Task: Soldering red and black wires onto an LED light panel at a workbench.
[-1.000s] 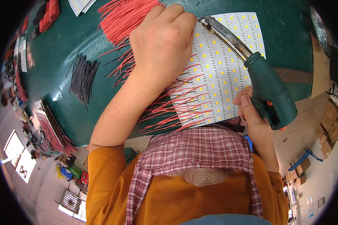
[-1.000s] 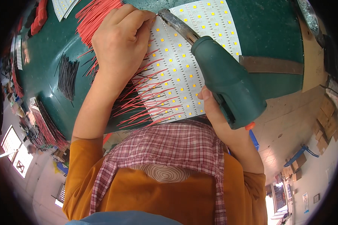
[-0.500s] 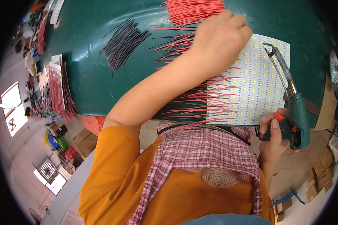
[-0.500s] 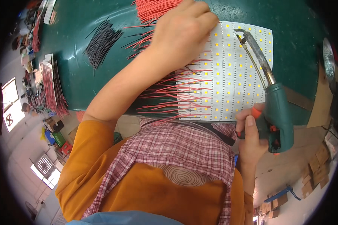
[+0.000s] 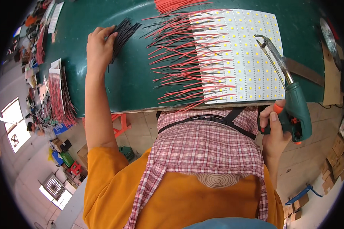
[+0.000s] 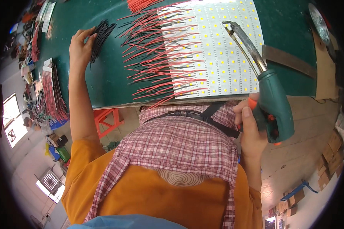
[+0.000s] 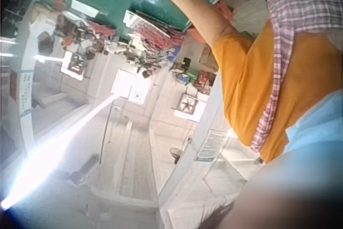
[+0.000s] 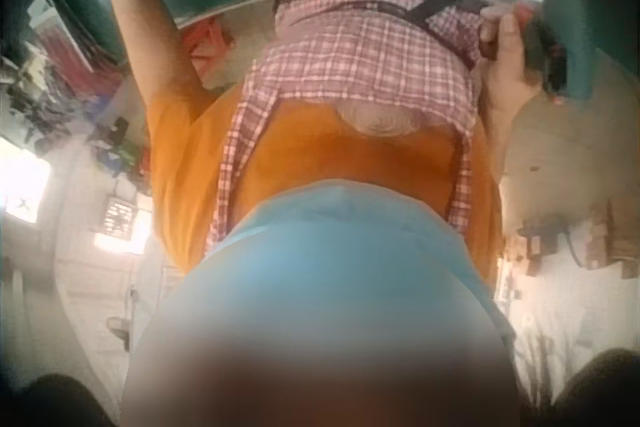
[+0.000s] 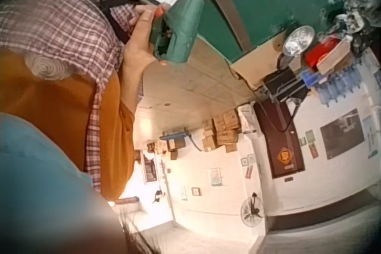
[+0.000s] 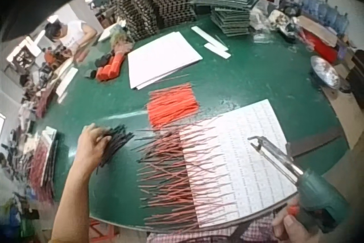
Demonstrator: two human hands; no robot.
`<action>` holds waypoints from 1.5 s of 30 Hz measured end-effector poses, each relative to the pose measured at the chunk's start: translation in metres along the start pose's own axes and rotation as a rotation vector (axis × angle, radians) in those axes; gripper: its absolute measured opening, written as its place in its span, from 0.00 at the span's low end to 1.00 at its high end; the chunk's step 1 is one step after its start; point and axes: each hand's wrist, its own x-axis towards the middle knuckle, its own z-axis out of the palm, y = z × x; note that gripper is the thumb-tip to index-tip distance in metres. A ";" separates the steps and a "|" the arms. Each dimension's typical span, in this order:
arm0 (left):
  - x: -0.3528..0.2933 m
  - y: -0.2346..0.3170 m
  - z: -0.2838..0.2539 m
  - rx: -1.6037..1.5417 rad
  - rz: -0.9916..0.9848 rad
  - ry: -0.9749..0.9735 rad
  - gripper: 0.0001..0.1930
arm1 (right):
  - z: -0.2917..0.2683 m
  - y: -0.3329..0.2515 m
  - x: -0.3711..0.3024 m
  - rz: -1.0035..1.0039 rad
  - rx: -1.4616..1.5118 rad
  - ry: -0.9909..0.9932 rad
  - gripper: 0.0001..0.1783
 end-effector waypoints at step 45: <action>0.048 0.037 -0.066 1.053 0.542 -0.365 0.04 | 0.017 0.038 0.024 0.023 0.071 -0.027 0.16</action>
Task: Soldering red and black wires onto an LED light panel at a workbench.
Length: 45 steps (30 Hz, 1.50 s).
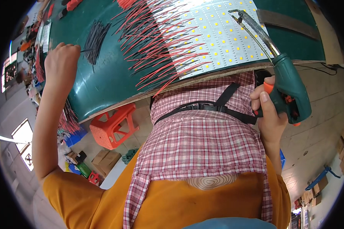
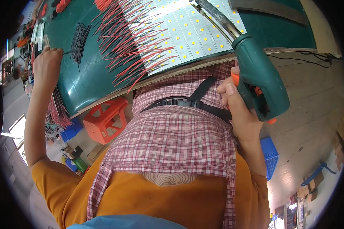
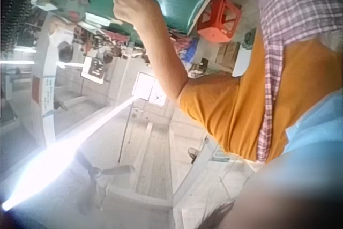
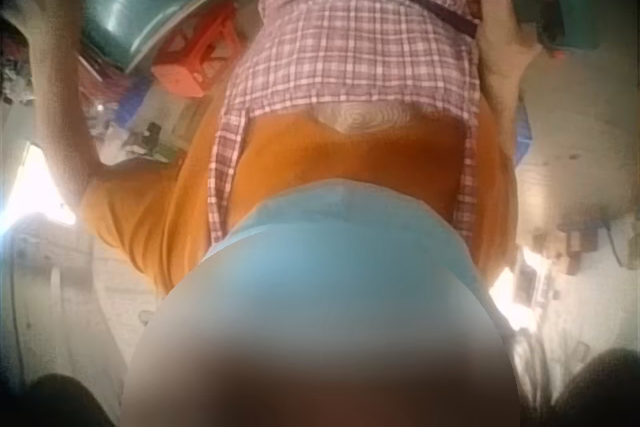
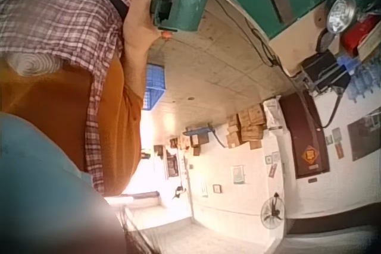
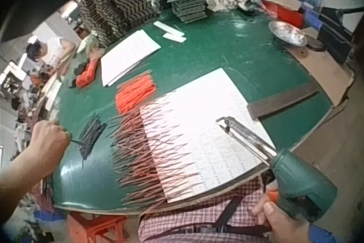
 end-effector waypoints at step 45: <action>0.005 0.209 -0.082 -0.904 0.078 0.976 0.09 | -0.057 0.002 -0.048 -0.048 -0.705 -0.401 0.03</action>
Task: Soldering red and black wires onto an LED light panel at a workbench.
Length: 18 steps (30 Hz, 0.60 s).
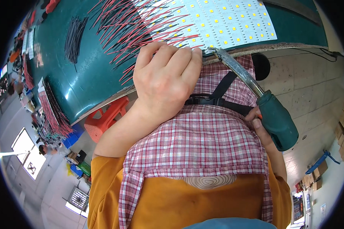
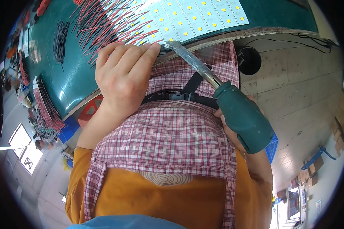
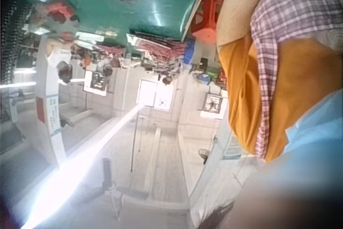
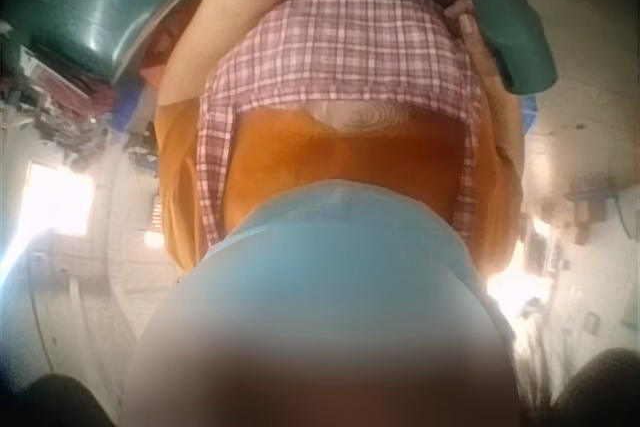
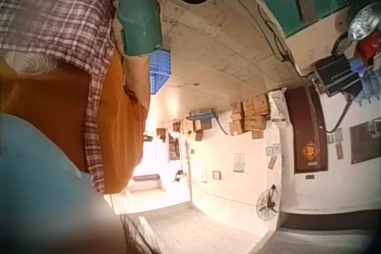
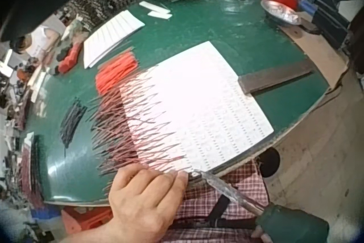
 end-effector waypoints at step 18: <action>0.005 0.002 -0.007 -0.101 -0.079 -0.062 0.09 | 0.007 0.000 -0.003 0.203 0.366 0.094 0.04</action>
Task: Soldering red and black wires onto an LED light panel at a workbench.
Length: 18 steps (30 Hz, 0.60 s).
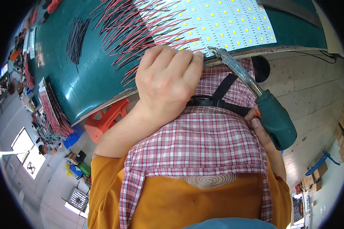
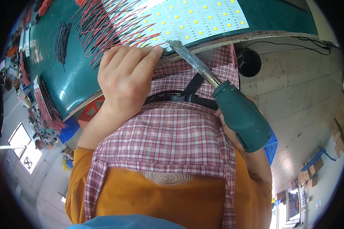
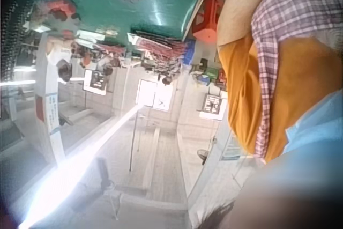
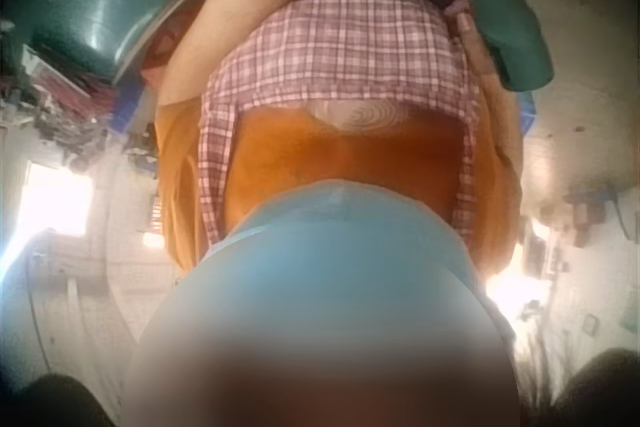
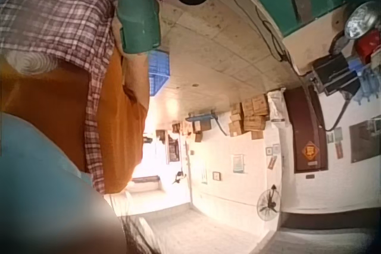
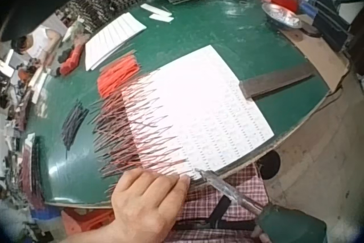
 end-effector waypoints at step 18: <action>0.001 -0.007 0.004 -0.031 -0.068 0.045 0.09 | 0.004 0.007 0.008 -0.241 -0.126 0.017 0.04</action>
